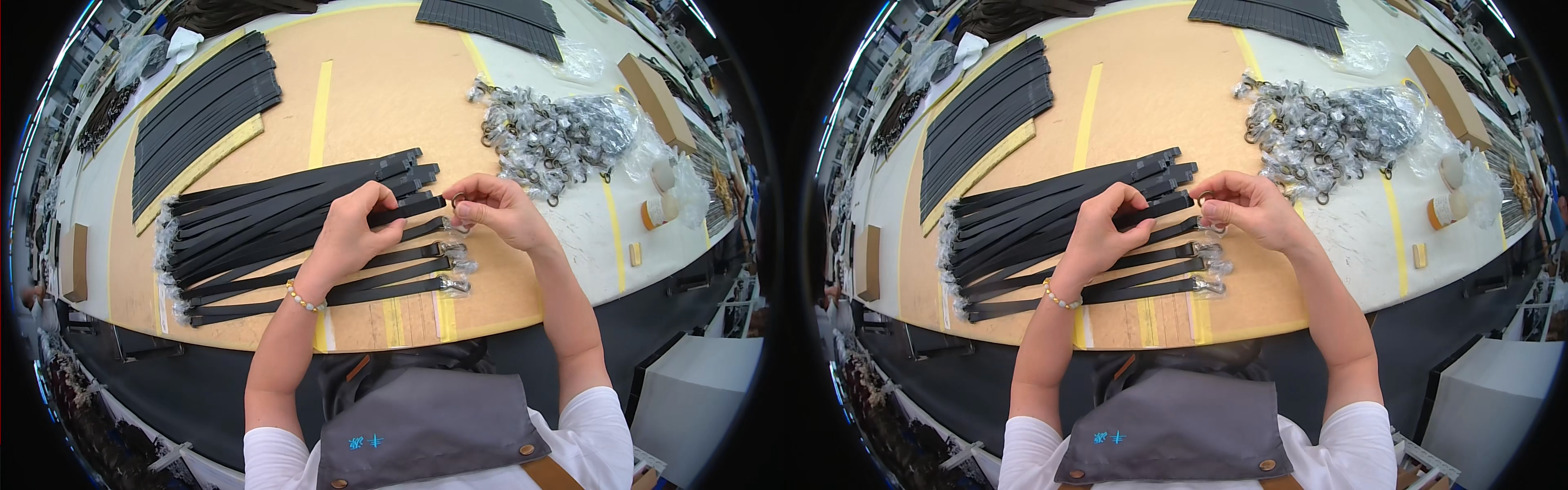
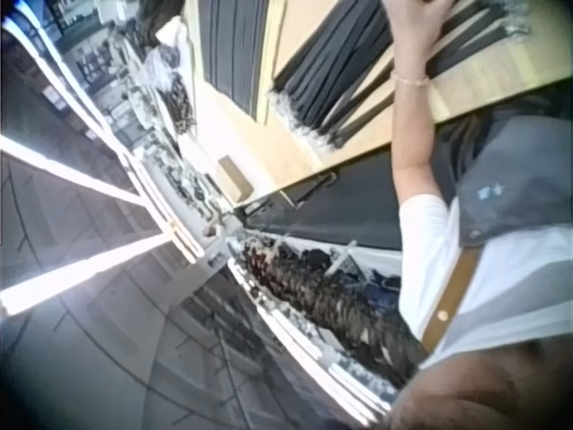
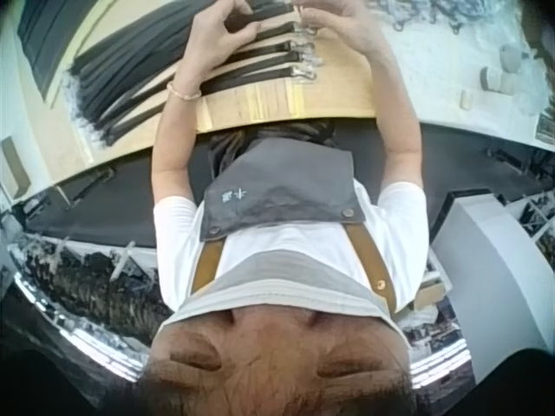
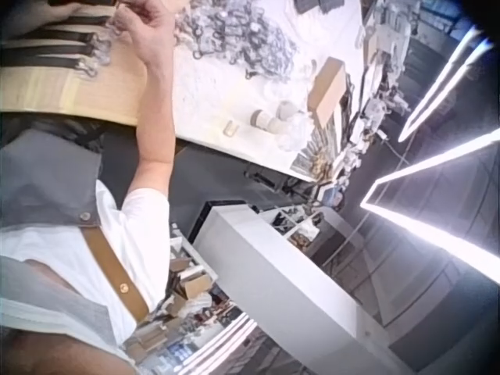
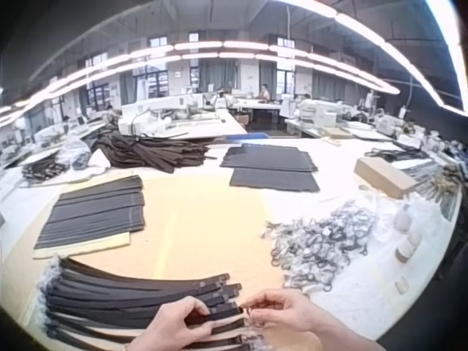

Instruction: The recorder is attaching metal D-rings to black leather straps by threading the leather through the hardware.

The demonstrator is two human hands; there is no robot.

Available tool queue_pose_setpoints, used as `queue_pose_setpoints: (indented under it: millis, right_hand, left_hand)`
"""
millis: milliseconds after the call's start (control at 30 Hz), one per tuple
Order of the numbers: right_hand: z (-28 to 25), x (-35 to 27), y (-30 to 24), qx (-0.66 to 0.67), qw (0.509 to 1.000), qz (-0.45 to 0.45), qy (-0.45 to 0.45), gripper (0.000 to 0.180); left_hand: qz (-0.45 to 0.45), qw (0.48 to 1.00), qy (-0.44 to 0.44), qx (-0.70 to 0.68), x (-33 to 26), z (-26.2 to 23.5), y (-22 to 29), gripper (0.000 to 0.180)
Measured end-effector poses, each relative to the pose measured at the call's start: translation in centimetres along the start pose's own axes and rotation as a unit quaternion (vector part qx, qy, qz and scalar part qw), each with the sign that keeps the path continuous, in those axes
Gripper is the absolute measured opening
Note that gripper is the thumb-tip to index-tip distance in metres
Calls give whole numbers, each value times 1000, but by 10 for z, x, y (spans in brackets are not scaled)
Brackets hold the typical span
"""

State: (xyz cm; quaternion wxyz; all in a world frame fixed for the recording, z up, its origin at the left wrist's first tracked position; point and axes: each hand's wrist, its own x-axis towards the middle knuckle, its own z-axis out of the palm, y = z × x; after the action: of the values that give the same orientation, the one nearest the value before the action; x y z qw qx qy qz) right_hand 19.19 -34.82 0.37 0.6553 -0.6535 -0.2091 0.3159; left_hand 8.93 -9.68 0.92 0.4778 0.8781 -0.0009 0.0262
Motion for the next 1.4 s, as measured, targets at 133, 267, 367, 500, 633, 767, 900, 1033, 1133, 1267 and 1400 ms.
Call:
queue_pose_setpoints:
  millis: [133,267,367,500,633,767,900,1033,1133,1267,1400]
  right_hand:
    - [4,2,4,106,992,-25,-66,21]
    - [13,3,6,165,984,-30,-61,17]
    - [17,2,8,284,955,23,-82,15]
    - [20,1,14,336,934,46,-113,14]
    - [24,0,17,332,935,39,-116,16]
    - [27,-1,16,301,947,25,-111,17]
    - [35,0,22,322,935,53,-139,19]
    - [38,-1,25,316,939,7,-133,21]
    - [38,-4,24,315,939,0,-138,20]
    - [30,-5,22,355,918,40,-173,20]
    - [29,-5,23,344,923,57,-166,21]
  left_hand:
    - [21,993,-28,-117,-4,0,8,27]
    - [41,983,-26,-177,-5,2,3,25]
    - [44,966,-23,-254,-8,4,5,23]
    - [11,958,-40,-283,-10,4,5,21]
    - [8,962,-42,-269,-11,6,5,21]
    - [-6,964,-47,-261,-11,9,9,20]
    - [29,968,-28,-249,-14,15,11,20]
    - [22,979,-47,-196,-16,9,18,22]
    - [33,982,-18,-183,-19,10,21,20]
    - [40,977,-6,-208,-22,7,19,22]
    - [46,979,-8,-199,-24,6,30,19]
